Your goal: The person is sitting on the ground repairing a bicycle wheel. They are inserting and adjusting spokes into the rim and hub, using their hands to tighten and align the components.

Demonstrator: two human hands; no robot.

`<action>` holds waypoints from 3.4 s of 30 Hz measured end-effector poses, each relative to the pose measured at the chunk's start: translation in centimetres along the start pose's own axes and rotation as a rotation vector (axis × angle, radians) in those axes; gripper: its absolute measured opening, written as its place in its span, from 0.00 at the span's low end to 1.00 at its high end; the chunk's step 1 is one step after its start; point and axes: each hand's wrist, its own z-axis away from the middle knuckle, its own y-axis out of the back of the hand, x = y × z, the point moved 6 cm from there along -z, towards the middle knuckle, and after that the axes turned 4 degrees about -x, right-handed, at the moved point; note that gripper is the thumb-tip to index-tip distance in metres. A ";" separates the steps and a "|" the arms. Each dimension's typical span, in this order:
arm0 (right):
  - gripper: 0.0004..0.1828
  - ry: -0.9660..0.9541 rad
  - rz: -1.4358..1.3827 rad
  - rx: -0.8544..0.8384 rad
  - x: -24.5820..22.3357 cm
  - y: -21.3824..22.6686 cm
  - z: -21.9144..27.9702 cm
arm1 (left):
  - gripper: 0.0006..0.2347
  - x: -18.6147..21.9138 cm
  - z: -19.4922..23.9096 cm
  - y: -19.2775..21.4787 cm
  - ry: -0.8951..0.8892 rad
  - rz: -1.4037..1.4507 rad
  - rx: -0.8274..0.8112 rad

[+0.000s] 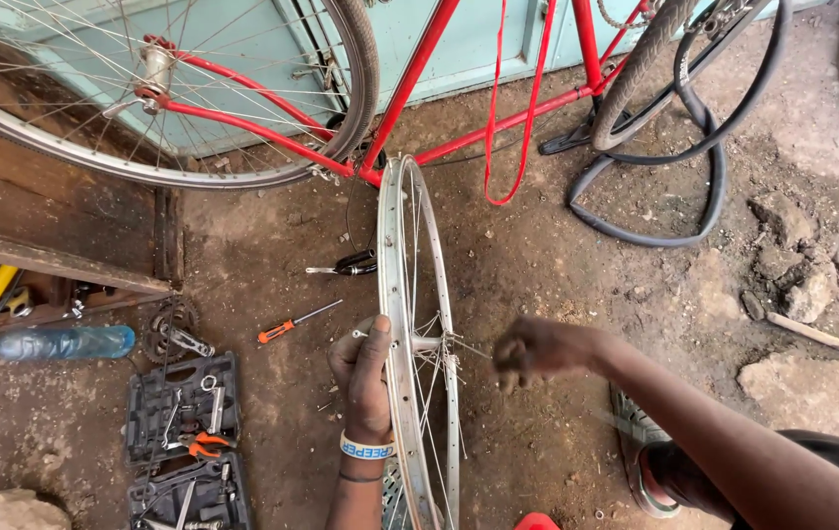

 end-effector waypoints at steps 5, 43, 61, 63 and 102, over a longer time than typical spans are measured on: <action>0.24 -0.145 0.869 -0.071 5.1 -3.9 -2.1 | 0.21 1.2 -0.4 0.1 -0.079 -0.142 -0.010; 0.15 0.206 0.217 0.201 1.9 -11.5 -5.3 | 0.23 0.4 0.2 -1.9 -0.023 -0.100 -0.002; 0.21 0.121 1.027 -0.124 9.3 -18.0 -8.7 | 0.19 -1.1 0.1 0.1 0.041 0.099 0.171; 0.17 -0.048 0.489 -0.123 8.8 -16.9 -7.9 | 0.19 -1.2 -0.1 0.6 0.073 0.143 0.211; 0.47 0.374 0.198 0.198 5.8 -15.4 -0.6 | 0.09 3.5 1.1 -3.1 -0.078 -0.112 -0.005</action>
